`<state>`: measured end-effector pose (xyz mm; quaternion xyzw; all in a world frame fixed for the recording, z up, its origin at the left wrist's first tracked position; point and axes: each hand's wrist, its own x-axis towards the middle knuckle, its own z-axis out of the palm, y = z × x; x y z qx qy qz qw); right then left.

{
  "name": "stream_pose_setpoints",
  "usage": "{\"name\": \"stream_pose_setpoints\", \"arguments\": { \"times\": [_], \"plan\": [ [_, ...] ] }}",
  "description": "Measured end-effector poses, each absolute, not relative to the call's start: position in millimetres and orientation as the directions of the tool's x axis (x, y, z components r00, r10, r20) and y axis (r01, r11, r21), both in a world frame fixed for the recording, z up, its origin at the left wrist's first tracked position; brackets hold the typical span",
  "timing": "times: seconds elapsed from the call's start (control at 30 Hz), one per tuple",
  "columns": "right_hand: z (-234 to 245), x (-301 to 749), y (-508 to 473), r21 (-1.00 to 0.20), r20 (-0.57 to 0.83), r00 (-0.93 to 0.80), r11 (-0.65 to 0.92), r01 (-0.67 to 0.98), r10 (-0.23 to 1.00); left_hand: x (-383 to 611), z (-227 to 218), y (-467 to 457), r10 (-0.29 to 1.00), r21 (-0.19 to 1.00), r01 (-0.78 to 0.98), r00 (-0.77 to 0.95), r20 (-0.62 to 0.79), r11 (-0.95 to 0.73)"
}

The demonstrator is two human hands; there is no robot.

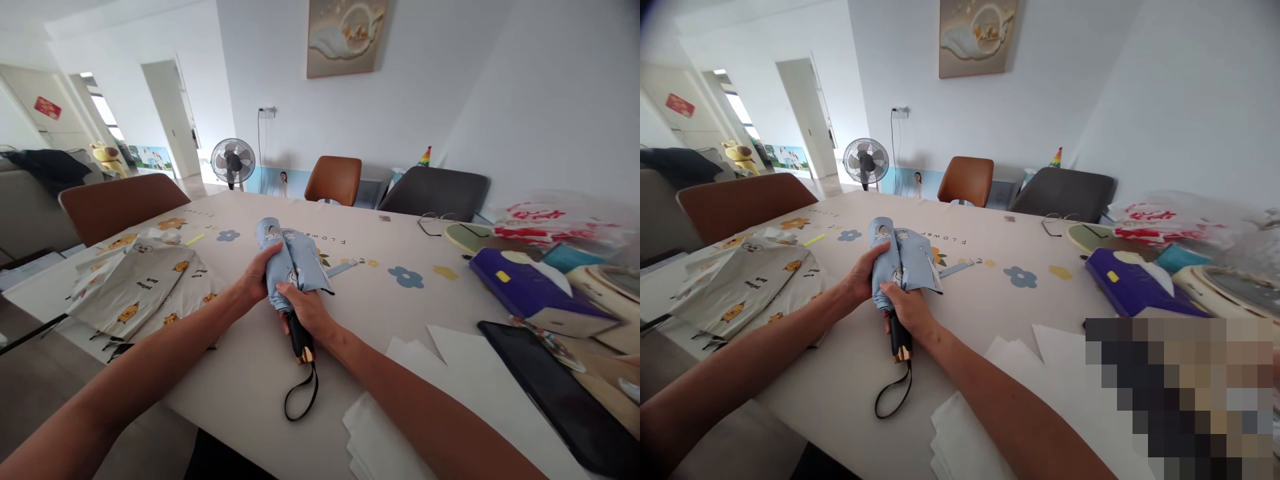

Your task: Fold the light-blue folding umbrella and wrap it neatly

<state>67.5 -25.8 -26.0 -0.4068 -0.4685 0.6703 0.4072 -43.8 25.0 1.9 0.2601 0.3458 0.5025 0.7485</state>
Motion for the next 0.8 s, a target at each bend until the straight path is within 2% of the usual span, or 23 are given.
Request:
{"name": "stream_pose_setpoints", "arguments": {
  "times": [0.1,0.27,0.43,0.53,0.63,0.8],
  "plan": [
    [-22.5,62.8,-30.3,-0.958,-0.168,-0.279,-0.224,-0.18,0.945,-44.9,3.2,23.8,0.934,0.739,-0.572,0.249,-0.258,0.357],
    [-16.8,63.6,-31.2,-0.939,-0.084,-0.266,-0.166,-0.302,0.96,-43.5,5.8,22.9,0.94,0.744,-0.579,0.26,-0.22,0.335],
    [-18.4,71.5,-25.2,-0.891,-0.096,-0.262,-0.2,-0.407,0.96,-38.9,4.4,25.0,0.961,0.747,-0.605,0.199,-0.194,0.276],
    [-19.4,73.7,-23.4,-0.824,-0.134,-0.377,-0.315,-0.471,0.916,-39.2,2.2,24.9,0.951,0.747,-0.589,0.199,-0.235,0.308],
    [-17.1,75.7,-23.6,-0.777,-0.15,-0.523,-0.427,-0.463,0.839,-40.6,0.9,23.4,0.926,0.741,-0.556,0.237,-0.294,0.378],
    [-12.5,78.5,-22.3,-0.801,-0.213,-0.549,-0.466,-0.376,0.808,-42.6,1.5,23.7,0.941,0.764,-0.555,0.264,-0.214,0.329]
  ]
}}
